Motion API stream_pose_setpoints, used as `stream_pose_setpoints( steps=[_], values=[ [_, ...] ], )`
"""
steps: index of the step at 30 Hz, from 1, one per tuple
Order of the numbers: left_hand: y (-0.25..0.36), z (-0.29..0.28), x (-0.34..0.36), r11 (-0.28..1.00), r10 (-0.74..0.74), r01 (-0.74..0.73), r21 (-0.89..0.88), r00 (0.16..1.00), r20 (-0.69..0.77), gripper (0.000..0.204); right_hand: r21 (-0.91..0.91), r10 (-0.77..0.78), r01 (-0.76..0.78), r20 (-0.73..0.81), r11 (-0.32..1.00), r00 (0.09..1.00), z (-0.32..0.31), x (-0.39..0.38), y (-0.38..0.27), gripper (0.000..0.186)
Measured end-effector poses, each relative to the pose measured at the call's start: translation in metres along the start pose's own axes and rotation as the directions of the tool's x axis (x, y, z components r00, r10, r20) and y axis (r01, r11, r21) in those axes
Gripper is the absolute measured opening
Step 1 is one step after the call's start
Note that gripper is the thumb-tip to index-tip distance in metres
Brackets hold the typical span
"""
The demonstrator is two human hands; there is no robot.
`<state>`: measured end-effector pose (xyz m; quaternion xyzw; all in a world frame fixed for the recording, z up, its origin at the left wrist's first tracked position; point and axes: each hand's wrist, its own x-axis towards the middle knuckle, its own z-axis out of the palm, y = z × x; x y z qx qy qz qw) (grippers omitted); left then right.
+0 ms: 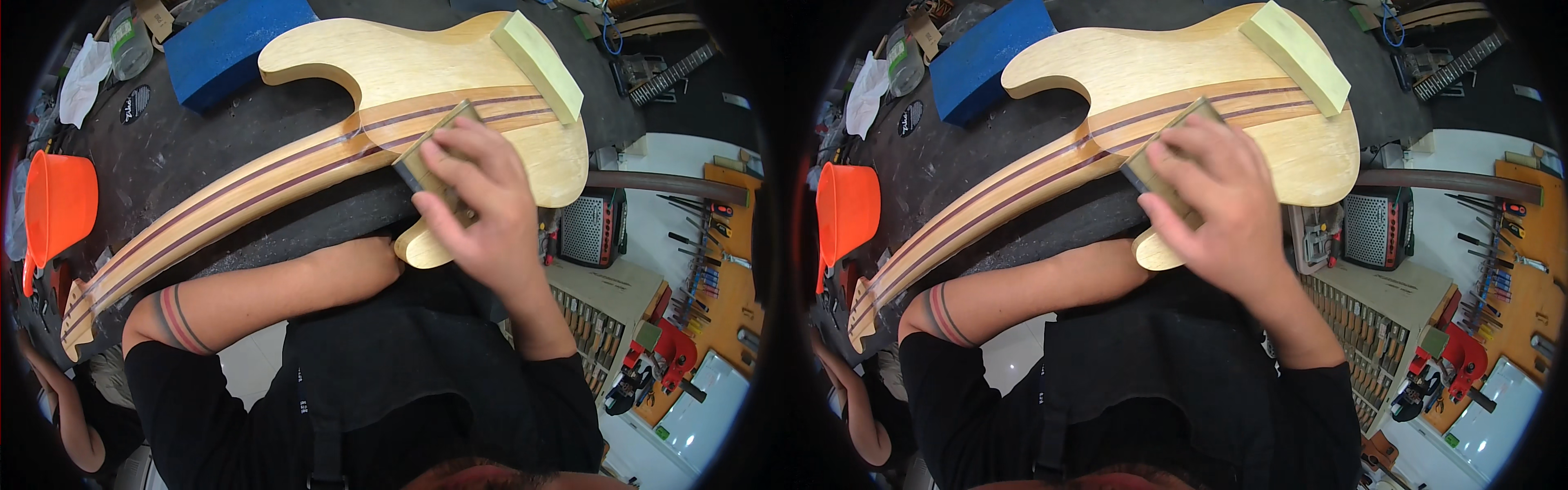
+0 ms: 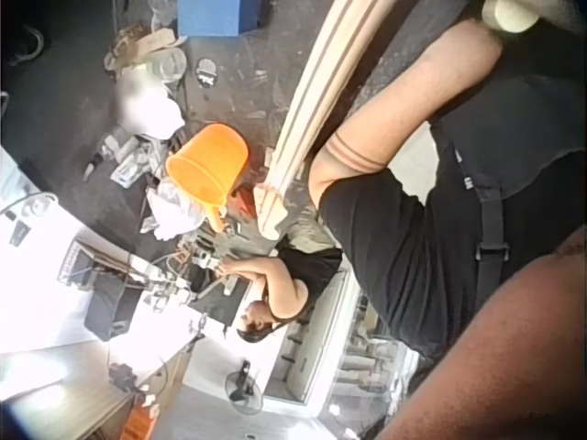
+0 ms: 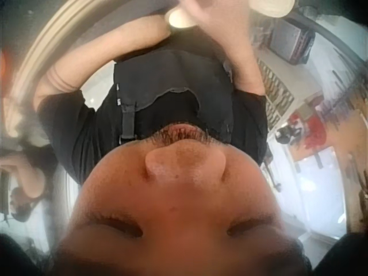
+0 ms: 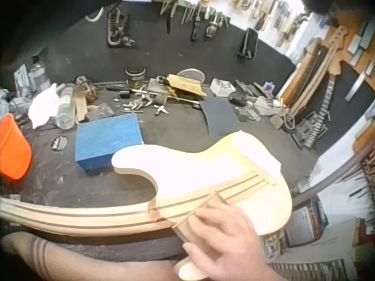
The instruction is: The person sands the back of a guitar neck and the body of a wooden guitar using sandpaper and a sanding block, occasionally wiping the surface with a cloth.
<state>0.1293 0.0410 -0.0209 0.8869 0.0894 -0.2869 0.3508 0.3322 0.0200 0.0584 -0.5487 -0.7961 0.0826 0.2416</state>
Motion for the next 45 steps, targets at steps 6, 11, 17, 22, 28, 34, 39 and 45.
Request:
stream_pose_setpoints(
  steps=[6,11,17,22,28,34,39,45],
  values=[
    [-0.017,0.059,0.023,0.870,0.279,-0.005,0.493,0.829,-0.485,0.022,-0.059,0.343,-0.362,-0.209,0.930,0.916,-0.024,-0.010,0.071,0.033],
    [-0.014,0.058,0.015,0.931,0.196,-0.006,0.366,0.853,-0.484,0.020,-0.041,0.027,-0.028,-0.019,0.999,0.999,0.005,0.010,-0.018,0.040],
    [-0.014,0.058,0.024,0.808,0.198,0.019,0.588,0.932,-0.302,0.034,-0.066,0.260,-0.277,-0.197,0.958,0.945,-0.013,0.000,0.054,0.034],
    [-0.016,0.062,0.031,0.886,0.180,-0.009,0.463,0.927,-0.328,0.036,-0.088,0.055,-0.061,-0.063,0.994,0.996,-0.003,0.011,0.000,0.033],
    [-0.009,0.045,0.020,0.869,0.133,-0.018,0.495,0.971,-0.199,0.038,-0.046,0.139,-0.143,-0.083,0.989,0.987,-0.002,0.000,0.017,0.035],
    [-0.012,0.045,0.013,0.921,0.127,-0.020,0.389,0.960,-0.251,0.031,-0.152,0.198,-0.214,-0.116,0.965,0.973,-0.023,-0.003,0.049,0.032],
    [-0.019,0.051,0.021,0.959,0.188,-0.098,0.267,0.924,-0.334,0.025,-0.061,0.029,-0.032,-0.051,0.998,0.998,0.000,0.005,-0.014,0.035],
    [-0.013,0.035,0.008,0.954,0.186,-0.102,0.283,0.940,-0.287,0.024,-0.145,0.298,-0.323,-0.168,0.935,0.940,-0.027,-0.005,0.054,0.035]
  ],
)
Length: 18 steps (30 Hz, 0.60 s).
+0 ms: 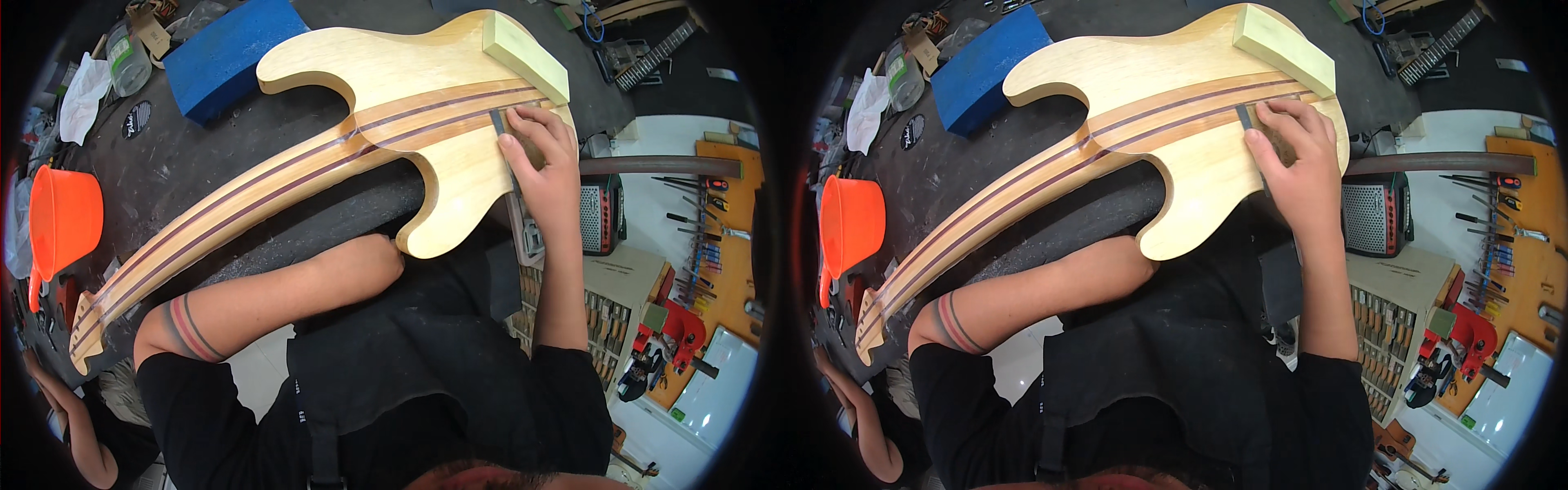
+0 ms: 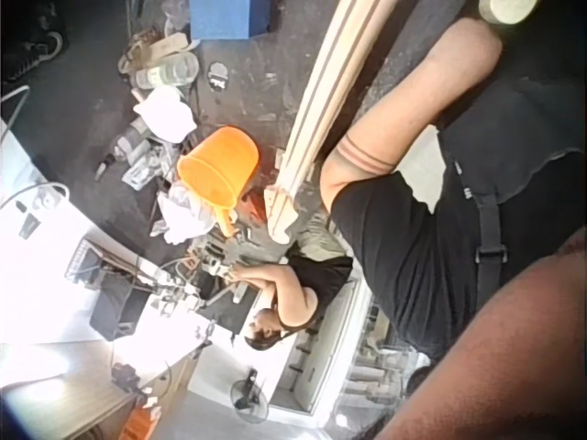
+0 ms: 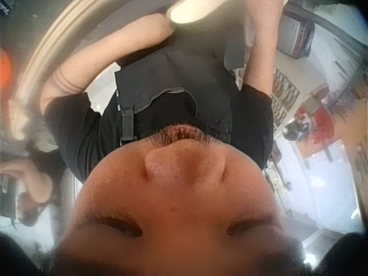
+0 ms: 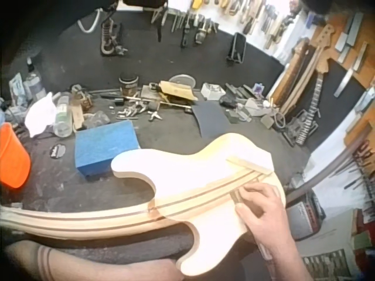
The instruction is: The person sands the back of a guitar neck and the body of a wooden guitar using sandpaper and a sanding block, occasionally wiping the surface with a cloth.
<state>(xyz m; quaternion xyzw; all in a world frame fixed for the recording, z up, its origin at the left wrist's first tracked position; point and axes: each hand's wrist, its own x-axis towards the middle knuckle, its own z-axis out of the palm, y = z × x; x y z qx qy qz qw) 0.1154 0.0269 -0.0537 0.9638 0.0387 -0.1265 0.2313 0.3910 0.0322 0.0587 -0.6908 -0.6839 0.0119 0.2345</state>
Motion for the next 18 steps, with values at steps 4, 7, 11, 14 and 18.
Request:
stream_pose_setpoints(
  steps=[4,7,11,14,18],
  values=[
    [-0.001,0.004,0.005,0.998,0.033,-0.035,0.058,0.999,0.028,0.024,0.099,-0.250,0.242,0.082,0.965,0.965,0.013,-0.018,-0.076,0.040],
    [0.002,0.031,-0.003,0.994,-0.085,0.072,-0.080,0.980,-0.181,0.020,0.105,-0.230,0.219,0.098,0.970,0.968,0.009,-0.010,-0.059,0.036],
    [-0.002,0.016,-0.003,0.999,0.002,0.006,0.041,0.979,-0.203,0.018,0.002,-0.148,0.148,-0.037,0.989,0.988,0.011,-0.003,0.011,0.037],
    [0.000,0.014,0.000,0.996,-0.083,0.078,-0.038,0.983,-0.162,0.019,0.099,-0.308,0.306,0.009,0.947,0.951,0.026,-0.019,-0.077,0.035],
    [-0.002,0.013,-0.004,0.995,-0.095,0.093,-0.020,0.969,-0.227,0.018,0.030,-0.144,0.144,0.000,0.989,0.990,0.005,-0.009,-0.011,0.032]
  ],
)
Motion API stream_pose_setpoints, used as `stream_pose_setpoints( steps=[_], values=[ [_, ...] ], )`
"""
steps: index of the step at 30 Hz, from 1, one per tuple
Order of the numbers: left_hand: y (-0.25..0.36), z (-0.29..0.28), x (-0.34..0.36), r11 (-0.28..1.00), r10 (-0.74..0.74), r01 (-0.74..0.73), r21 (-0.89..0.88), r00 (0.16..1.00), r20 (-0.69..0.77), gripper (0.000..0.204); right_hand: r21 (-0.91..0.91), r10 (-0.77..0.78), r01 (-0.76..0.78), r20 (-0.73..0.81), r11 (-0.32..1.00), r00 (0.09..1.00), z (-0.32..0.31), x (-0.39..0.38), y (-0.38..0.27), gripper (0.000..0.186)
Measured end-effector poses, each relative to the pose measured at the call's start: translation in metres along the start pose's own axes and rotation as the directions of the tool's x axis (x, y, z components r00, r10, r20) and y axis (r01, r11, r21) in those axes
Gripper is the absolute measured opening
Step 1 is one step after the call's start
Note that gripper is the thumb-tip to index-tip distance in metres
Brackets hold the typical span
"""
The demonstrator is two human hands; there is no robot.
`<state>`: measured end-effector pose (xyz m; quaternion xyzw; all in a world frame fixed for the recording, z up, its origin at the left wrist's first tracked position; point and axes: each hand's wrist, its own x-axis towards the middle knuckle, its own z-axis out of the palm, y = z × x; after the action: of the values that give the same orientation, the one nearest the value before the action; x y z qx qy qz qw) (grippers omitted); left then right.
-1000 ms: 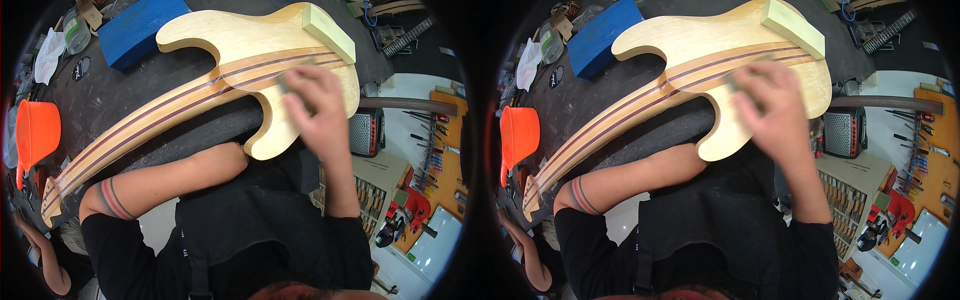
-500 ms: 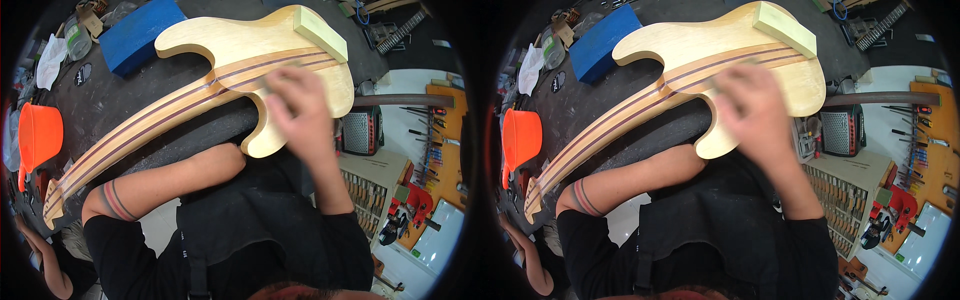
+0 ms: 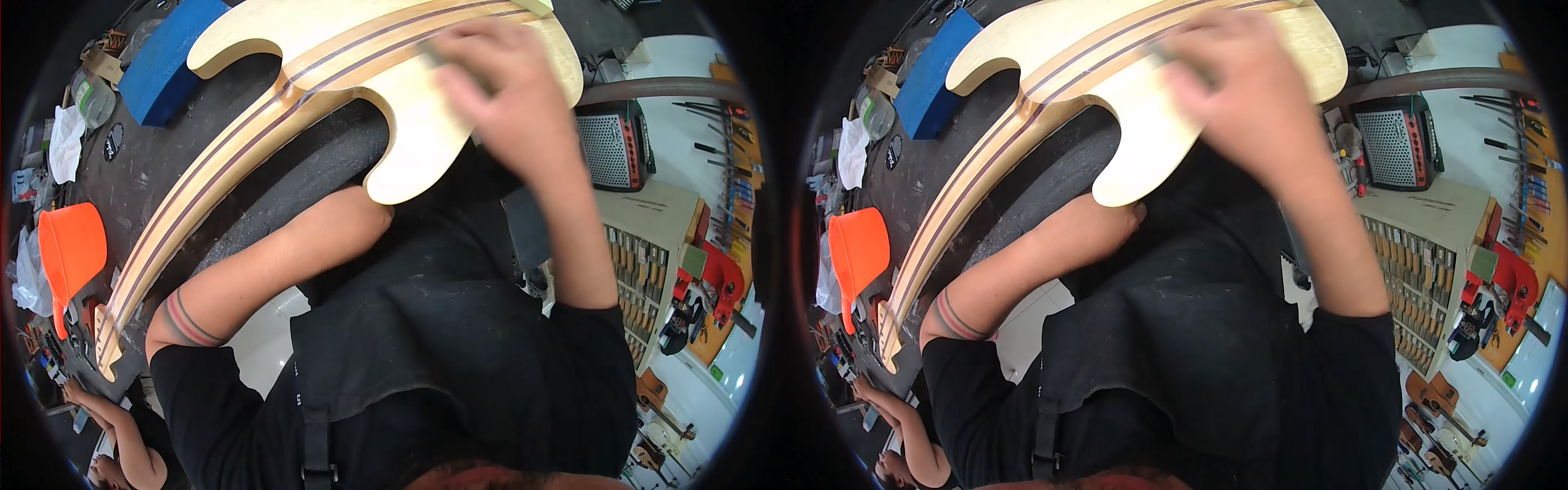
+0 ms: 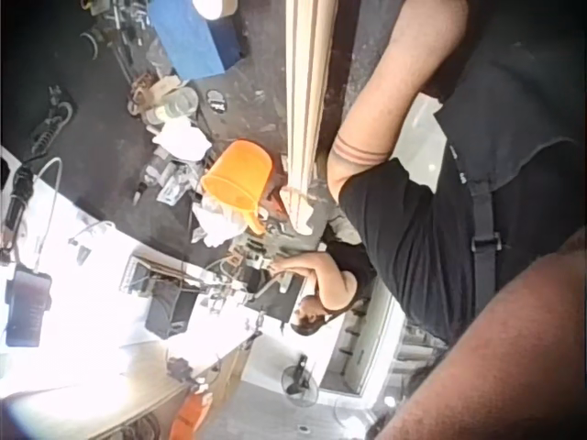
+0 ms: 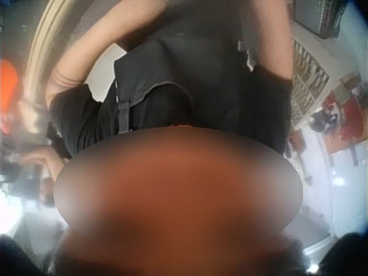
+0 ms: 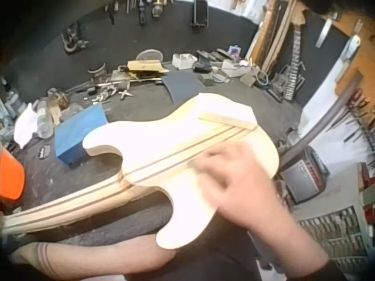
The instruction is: The person sands the back of a guitar neck and the body of a wooden guitar using sandpaper and a sanding block, occasionally wiping the surface with a cloth.
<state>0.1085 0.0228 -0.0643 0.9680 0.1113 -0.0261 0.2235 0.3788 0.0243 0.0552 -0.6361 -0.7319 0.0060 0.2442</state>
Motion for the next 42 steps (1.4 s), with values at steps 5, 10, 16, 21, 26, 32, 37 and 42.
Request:
stream_pose_setpoints(
  steps=[5,10,16,21,26,32,37,42],
  values=[
    [-0.005,0.019,0.009,0.975,0.094,-0.085,0.207,0.995,-0.032,0.016,0.015,-0.176,0.178,-0.092,0.984,0.980,0.021,-0.002,-0.029,0.024],
    [0.000,0.002,0.004,0.998,0.017,-0.011,0.059,0.994,-0.111,0.019,0.003,-0.032,0.032,-0.024,0.999,0.999,0.001,-0.001,0.013,0.033],
    [0.004,0.006,0.013,0.999,-0.033,0.034,-0.025,0.999,0.005,0.019,-0.019,-0.144,0.144,-0.028,0.989,0.989,0.023,-0.008,-0.050,0.035],
    [-0.001,0.001,0.004,0.986,0.071,-0.075,0.151,0.997,0.032,0.018,-0.003,0.016,-0.016,-0.011,1.000,1.000,-0.005,0.000,0.029,0.034],
    [-0.008,0.026,0.008,0.996,0.093,-0.094,-0.005,0.988,-0.121,0.016,0.060,-0.173,0.170,0.039,0.984,0.984,0.015,-0.006,-0.044,0.040],
    [0.002,-0.004,0.003,0.998,0.052,-0.050,-0.031,0.998,0.047,0.018,0.003,0.056,-0.056,0.029,0.998,0.998,-0.012,0.002,0.036,0.037],
    [-0.006,0.023,0.005,0.989,0.088,-0.099,-0.112,0.991,-0.099,0.019,0.134,-0.187,0.175,0.086,0.975,0.979,0.009,-0.009,-0.058,0.041],
    [-0.003,0.012,0.006,0.987,0.060,-0.072,-0.144,0.994,-0.086,0.020,0.024,0.062,-0.062,0.005,0.998,0.998,-0.010,0.002,0.039,0.033]
  ],
)
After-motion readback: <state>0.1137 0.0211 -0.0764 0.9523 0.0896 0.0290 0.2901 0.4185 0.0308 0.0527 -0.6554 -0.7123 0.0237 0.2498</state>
